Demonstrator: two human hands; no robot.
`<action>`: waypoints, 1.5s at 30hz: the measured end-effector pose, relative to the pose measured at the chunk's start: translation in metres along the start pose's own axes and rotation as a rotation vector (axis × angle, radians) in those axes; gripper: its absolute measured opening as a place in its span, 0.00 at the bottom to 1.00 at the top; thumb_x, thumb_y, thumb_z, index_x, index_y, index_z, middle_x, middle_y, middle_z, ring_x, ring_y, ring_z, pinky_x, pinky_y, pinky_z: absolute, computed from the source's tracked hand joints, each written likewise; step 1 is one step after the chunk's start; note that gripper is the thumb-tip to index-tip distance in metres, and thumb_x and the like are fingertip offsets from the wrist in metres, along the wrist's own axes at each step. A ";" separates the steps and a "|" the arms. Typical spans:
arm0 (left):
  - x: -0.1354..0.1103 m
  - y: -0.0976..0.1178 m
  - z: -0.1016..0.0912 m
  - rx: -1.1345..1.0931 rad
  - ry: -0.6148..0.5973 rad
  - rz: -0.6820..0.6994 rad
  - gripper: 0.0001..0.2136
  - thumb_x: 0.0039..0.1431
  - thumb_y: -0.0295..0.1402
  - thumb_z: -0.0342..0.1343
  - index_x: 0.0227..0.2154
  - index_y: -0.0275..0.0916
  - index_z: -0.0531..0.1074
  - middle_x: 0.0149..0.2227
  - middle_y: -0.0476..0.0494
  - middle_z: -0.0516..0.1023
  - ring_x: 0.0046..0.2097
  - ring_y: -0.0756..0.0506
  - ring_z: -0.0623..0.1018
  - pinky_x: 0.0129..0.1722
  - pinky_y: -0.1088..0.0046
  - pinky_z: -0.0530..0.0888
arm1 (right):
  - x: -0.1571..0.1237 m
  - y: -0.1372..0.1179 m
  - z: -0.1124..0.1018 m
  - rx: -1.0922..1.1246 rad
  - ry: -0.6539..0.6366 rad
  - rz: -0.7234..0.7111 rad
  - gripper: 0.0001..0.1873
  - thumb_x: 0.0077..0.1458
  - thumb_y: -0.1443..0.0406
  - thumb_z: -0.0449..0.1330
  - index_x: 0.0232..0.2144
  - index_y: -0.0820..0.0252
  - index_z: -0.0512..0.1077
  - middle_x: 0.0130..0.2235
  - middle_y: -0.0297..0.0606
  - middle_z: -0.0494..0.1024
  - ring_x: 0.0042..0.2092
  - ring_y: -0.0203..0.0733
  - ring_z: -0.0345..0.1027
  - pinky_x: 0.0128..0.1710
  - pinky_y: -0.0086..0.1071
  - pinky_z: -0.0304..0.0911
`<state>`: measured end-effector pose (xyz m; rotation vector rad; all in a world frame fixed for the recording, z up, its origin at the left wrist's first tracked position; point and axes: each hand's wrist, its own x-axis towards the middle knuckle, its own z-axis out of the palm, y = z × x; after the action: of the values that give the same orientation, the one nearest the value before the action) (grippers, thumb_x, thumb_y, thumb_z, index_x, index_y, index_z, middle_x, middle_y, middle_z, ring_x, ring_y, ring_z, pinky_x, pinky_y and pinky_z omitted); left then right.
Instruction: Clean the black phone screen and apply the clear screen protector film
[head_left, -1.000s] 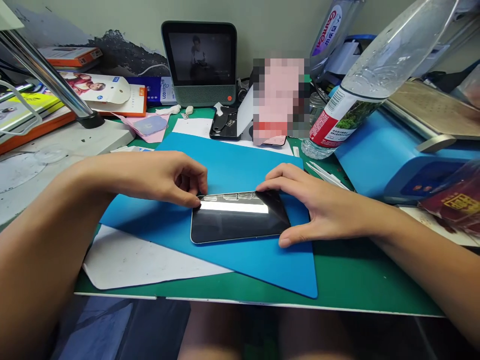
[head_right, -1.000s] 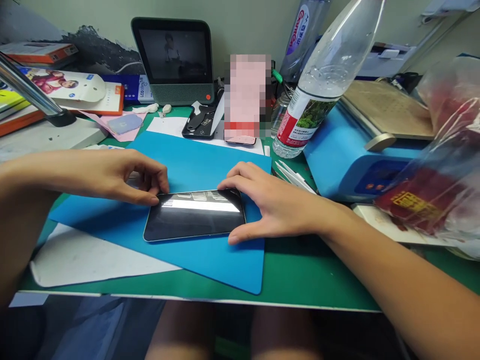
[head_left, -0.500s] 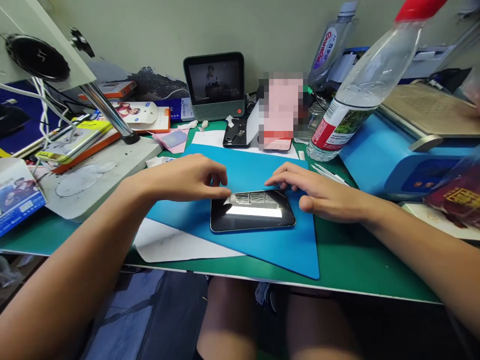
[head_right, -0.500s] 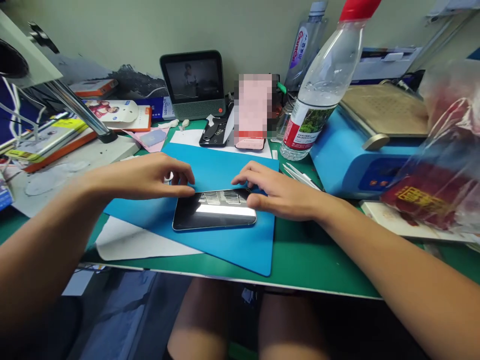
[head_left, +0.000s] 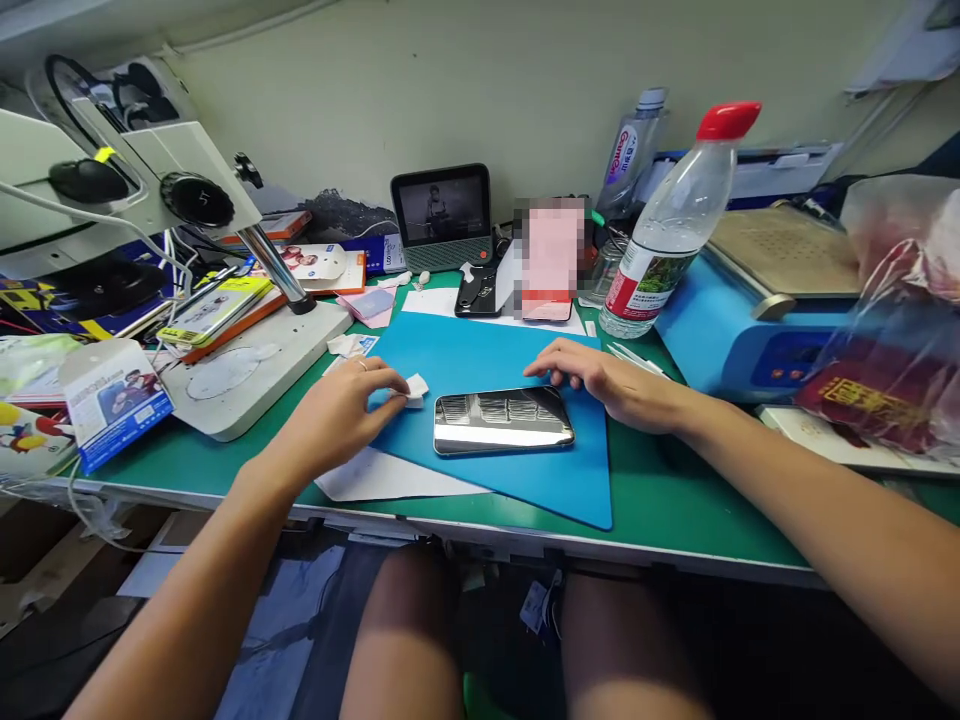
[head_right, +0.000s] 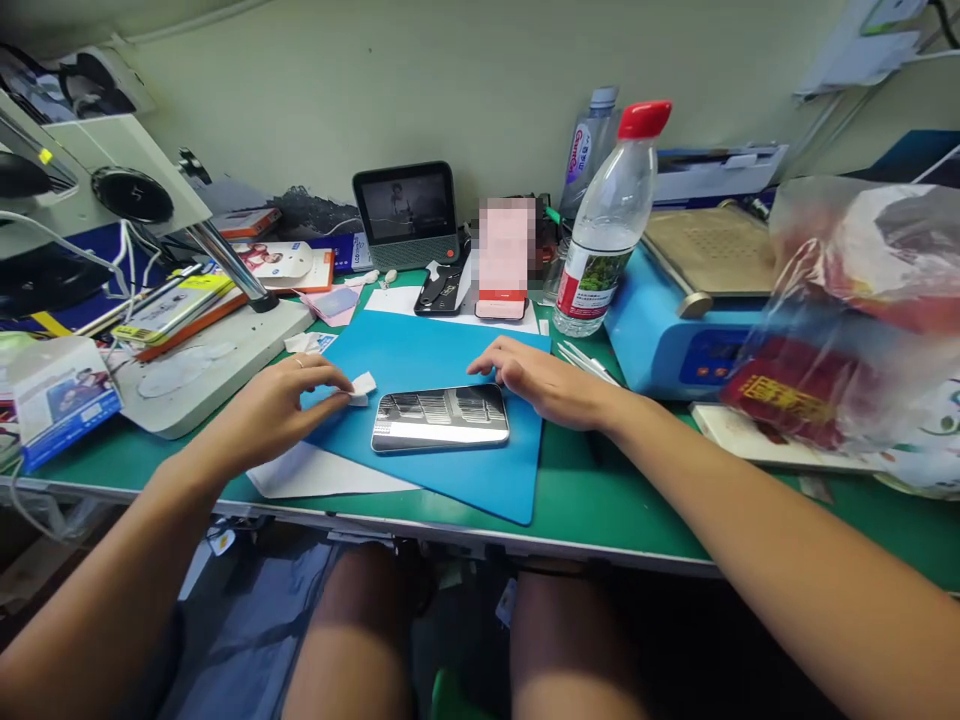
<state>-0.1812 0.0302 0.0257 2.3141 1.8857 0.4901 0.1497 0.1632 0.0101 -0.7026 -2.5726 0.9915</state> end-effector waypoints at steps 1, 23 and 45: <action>-0.006 0.007 0.002 -0.013 0.039 0.011 0.11 0.70 0.39 0.52 0.39 0.43 0.78 0.48 0.42 0.82 0.50 0.37 0.79 0.53 0.54 0.75 | 0.000 0.000 0.000 0.005 -0.003 0.003 0.62 0.51 0.24 0.29 0.55 0.61 0.75 0.51 0.51 0.73 0.46 0.51 0.68 0.53 0.49 0.66; -0.030 0.106 0.068 0.101 -0.008 0.050 0.34 0.77 0.50 0.36 0.72 0.27 0.57 0.75 0.29 0.53 0.76 0.35 0.53 0.74 0.47 0.58 | 0.001 0.004 0.001 0.084 0.012 0.023 0.62 0.50 0.24 0.30 0.56 0.62 0.76 0.53 0.51 0.73 0.46 0.51 0.68 0.51 0.48 0.64; -0.012 0.155 0.082 0.142 0.075 0.066 0.40 0.74 0.57 0.32 0.69 0.24 0.63 0.70 0.28 0.65 0.72 0.34 0.65 0.71 0.49 0.64 | 0.001 0.009 0.000 0.088 0.014 -0.014 0.61 0.53 0.26 0.28 0.57 0.61 0.75 0.54 0.51 0.76 0.46 0.49 0.69 0.44 0.43 0.66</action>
<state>-0.0128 -0.0058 -0.0086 2.4879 1.9424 0.4711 0.1520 0.1692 0.0042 -0.6648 -2.5015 1.0838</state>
